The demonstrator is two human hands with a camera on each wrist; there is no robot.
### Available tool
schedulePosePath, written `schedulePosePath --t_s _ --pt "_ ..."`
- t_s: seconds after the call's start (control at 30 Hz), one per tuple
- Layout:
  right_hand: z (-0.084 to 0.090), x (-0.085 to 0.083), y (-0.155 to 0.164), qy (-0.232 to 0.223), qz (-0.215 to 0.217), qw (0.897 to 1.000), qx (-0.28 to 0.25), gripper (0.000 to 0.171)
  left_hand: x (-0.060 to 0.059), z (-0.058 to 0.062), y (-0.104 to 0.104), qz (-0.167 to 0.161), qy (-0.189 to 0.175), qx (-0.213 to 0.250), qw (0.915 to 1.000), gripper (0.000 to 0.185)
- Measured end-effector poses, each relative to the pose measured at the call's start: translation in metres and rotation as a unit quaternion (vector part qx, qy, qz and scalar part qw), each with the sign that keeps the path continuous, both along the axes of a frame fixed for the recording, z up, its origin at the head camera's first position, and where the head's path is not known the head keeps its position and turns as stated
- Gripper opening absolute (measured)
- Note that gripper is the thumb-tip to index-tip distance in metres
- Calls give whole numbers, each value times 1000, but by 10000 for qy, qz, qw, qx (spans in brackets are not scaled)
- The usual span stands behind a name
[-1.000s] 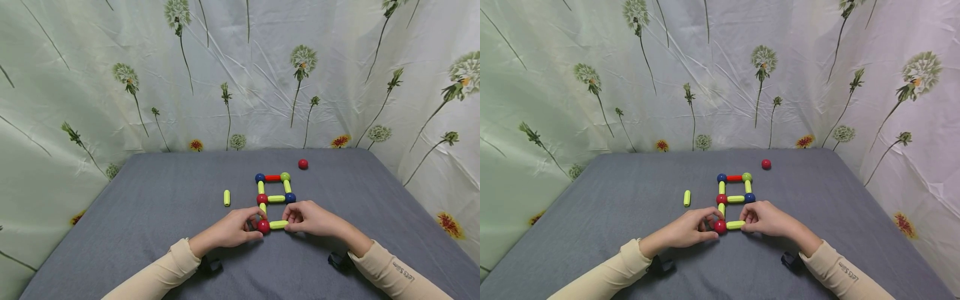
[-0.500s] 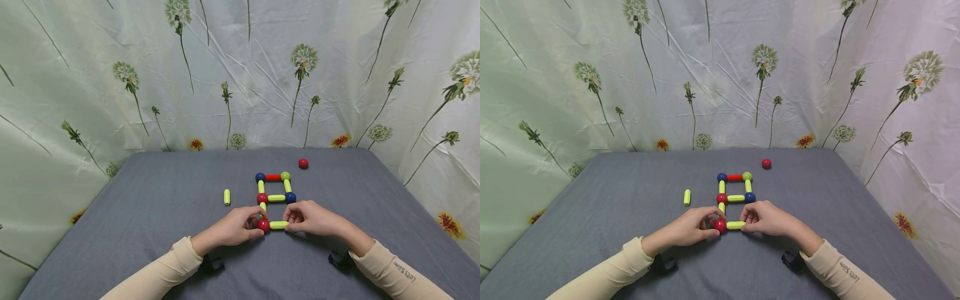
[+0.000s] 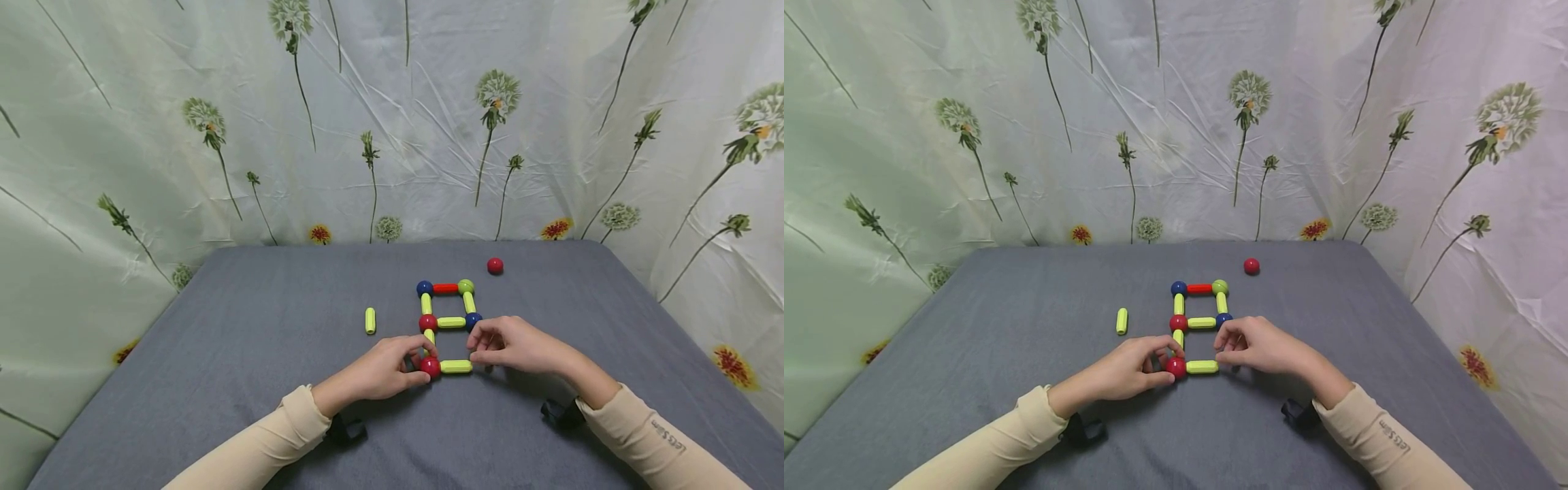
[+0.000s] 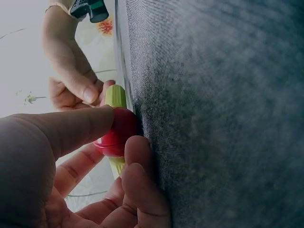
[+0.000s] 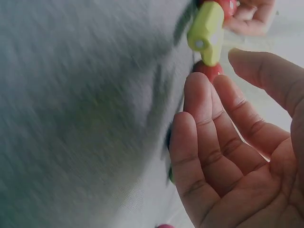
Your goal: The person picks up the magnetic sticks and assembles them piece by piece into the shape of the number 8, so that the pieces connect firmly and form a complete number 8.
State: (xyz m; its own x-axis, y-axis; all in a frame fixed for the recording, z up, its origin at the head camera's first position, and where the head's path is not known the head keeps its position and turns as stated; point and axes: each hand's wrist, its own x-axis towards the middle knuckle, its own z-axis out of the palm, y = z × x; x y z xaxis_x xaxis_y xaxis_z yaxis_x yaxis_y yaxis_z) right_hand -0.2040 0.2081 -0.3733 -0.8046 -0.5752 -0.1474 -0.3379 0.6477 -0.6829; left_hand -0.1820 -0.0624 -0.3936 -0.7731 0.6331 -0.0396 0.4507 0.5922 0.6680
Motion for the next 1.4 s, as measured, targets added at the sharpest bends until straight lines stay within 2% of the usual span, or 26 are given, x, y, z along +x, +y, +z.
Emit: schedulePosePath --t_s 0.3,0.5,0.8,1.13,1.4 --pt "8 -19 14 325 -582 9978 -54 22 -2 -2 -2 -18 3 -16 10000 31" --pt "8 -38 28 826 -1117 9903 75 33 -2 -3 -2 -36 19 -6 10000 31" --pt "2 -68 49 1123 -1683 9787 352 46 -2 -2 -2 -28 -27 -5 10000 31" --pt "2 -92 54 1269 -1831 9713 838 52 -2 -1 -3 -22 -41 -15 10000 29" --pt "2 -108 51 1204 -1819 9688 1177 54 -3 -3 -4 -17 -28 -22 10000 29"
